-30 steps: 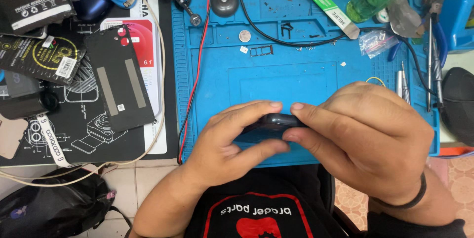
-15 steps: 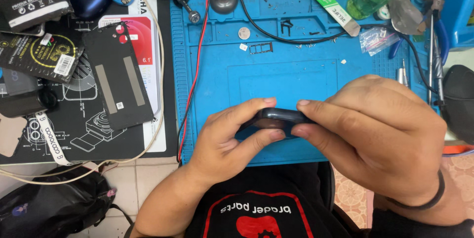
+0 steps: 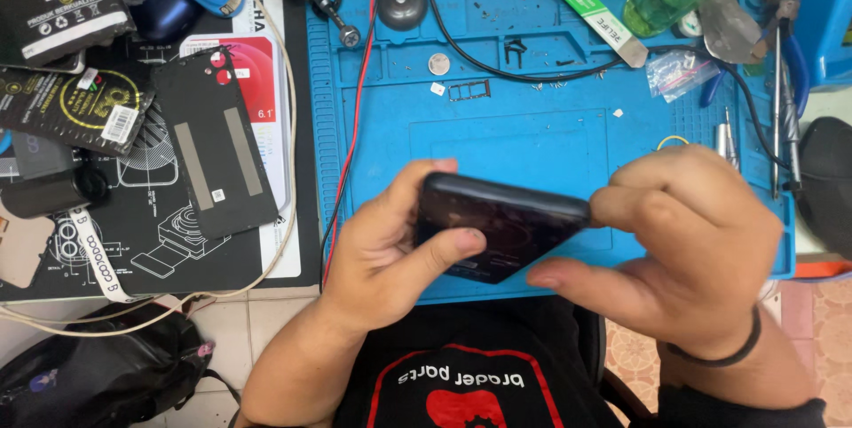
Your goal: The person separates a phone screen from its frame, peeling the display away and handling the flex cable, then works on the exposed internals. They pick up a screwdriver and drive screws into the phone body while it lies on a blue repair mat.
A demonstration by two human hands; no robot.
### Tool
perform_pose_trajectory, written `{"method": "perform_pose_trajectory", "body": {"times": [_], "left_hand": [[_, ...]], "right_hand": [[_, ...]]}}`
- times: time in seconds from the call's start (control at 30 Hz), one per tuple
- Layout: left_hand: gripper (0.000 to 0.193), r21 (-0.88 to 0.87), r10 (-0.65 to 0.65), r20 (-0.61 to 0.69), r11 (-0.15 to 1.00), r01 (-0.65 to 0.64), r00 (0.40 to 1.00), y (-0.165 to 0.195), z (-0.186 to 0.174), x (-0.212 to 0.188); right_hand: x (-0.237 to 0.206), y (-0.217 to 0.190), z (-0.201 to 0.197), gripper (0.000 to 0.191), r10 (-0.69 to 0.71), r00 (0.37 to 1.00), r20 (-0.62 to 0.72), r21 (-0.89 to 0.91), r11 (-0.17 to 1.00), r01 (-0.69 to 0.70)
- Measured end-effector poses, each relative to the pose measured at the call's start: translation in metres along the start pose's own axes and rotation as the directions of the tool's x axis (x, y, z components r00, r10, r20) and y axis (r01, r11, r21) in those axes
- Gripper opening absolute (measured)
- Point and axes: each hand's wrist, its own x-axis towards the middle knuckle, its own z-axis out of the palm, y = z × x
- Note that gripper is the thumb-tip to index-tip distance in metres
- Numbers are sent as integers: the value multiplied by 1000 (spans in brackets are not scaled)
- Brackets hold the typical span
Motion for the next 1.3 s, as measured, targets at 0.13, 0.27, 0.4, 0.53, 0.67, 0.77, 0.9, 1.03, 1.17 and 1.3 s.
{"method": "perform_pose_trajectory", "body": {"times": [0.13, 0.27, 0.4, 0.53, 0.67, 0.77, 0.9, 1.03, 1.17, 1.3], "left_hand": [[61, -111, -49, -4, 993, 48, 999, -3, 1, 2], [64, -151, -95, -1, 984, 94, 995, -3, 1, 2], [64, -123, -102, 24, 987, 104, 995, -4, -2, 2], [63, -165, -95, 17, 982, 96, 995, -6, -1, 3], [63, -179, -93, -25, 980, 87, 995, -5, 0, 6], [60, -223, -85, -59, 972, 69, 995, -2, 1, 10], [54, -340, -86, -151, 940, 30, 985, 2, 7, 16], [54, -371, -80, -214, 929, -5, 974, 3, 12, 20], [55, -369, -83, -255, 929, -18, 963, 0, 16, 22], [42, -354, -1, -318, 928, -118, 948, 1, 14, 22]], "right_hand": [[-2, 5, 8, 49, -30, 1000, 0, 33, 999, 30], [0, 6, 12, 43, -39, 999, -14, 66, 997, 39], [0, 7, 18, 38, -54, 997, -49, 164, 985, 62], [-3, 8, 21, 37, -60, 997, -41, 205, 976, 67], [-5, 6, 28, 39, -5, 999, -52, 138, 990, 12], [-7, 5, 37, 49, -20, 999, -39, 160, 987, 26], [-13, 3, 51, 48, 33, 999, -13, 185, 982, -30], [-21, 1, 60, 45, 115, 993, 2, 199, 973, -113], [-25, 1, 63, 43, 157, 988, 0, 242, 958, -152], [-27, 1, 65, 44, 125, 991, 36, 287, 949, -130]]}}
